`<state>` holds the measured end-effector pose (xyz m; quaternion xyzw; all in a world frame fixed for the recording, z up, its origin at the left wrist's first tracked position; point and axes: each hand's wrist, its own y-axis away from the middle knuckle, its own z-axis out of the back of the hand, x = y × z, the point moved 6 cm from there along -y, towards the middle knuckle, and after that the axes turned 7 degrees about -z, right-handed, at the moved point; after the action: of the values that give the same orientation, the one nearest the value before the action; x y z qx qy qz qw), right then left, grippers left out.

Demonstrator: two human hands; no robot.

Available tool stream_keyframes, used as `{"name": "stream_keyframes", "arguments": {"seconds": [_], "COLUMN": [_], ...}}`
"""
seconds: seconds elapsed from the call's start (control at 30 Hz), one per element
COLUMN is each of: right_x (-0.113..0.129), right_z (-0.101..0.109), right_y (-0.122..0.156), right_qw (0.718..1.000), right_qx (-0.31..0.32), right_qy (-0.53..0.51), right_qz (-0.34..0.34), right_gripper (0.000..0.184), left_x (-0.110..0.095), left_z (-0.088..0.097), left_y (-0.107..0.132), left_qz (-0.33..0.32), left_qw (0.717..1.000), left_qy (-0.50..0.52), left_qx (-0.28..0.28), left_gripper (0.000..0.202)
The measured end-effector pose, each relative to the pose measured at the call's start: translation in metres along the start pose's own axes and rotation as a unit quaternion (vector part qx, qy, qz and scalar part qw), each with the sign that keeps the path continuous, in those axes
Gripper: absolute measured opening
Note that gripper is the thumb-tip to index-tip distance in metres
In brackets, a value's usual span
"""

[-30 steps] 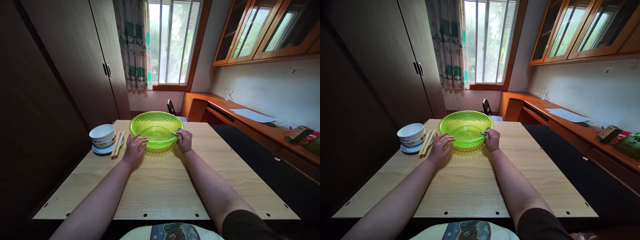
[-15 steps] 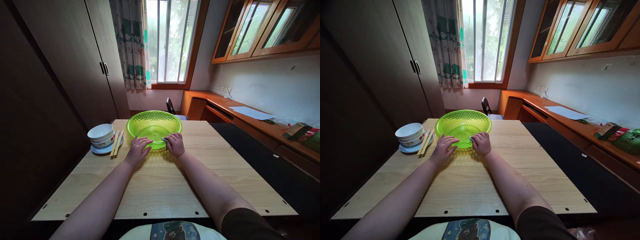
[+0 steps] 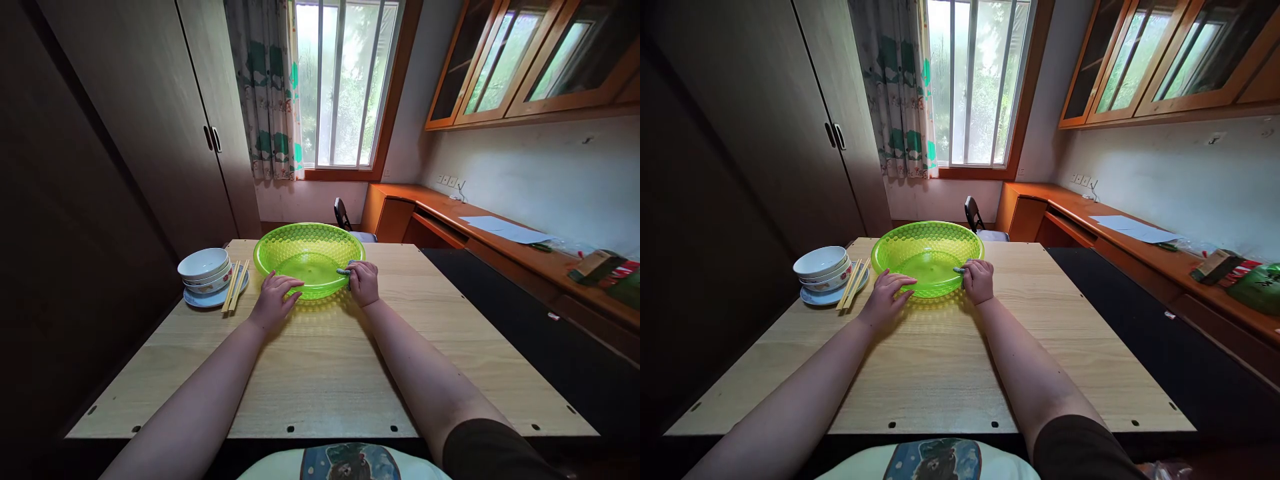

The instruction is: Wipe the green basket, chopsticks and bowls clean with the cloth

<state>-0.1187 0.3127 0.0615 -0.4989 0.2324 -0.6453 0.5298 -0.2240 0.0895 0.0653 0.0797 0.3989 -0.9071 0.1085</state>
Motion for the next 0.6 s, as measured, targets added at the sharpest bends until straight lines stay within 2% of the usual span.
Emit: {"name": "stream_keyframes", "arguments": {"seconds": [0.13,0.23,0.43,0.6], "right_x": [-0.008,-0.006,0.03,0.055], "right_z": [0.002,0.003,-0.007,-0.012], "right_y": [-0.002,-0.003,0.007,0.014], "right_qw": [1.0,1.0,0.996,0.989], "right_qx": [-0.019,-0.016,0.053,0.086], "right_qy": [-0.006,0.003,0.033,0.042], "right_qz": [-0.021,-0.01,0.065,0.114], "right_gripper": [0.025,0.024,0.019,0.017], "left_x": [-0.001,0.002,0.009,-0.003], "left_z": [0.0,0.002,0.013,0.008], "left_y": [0.0,0.001,0.004,0.002], "left_qz": [-0.002,0.006,0.033,-0.001], "left_qw": [1.0,1.0,0.997,0.999], "left_qy": [-0.006,-0.016,-0.06,-0.05], "left_qx": [-0.003,-0.008,-0.034,0.02], "left_gripper": [0.019,0.017,0.022,0.026]}}
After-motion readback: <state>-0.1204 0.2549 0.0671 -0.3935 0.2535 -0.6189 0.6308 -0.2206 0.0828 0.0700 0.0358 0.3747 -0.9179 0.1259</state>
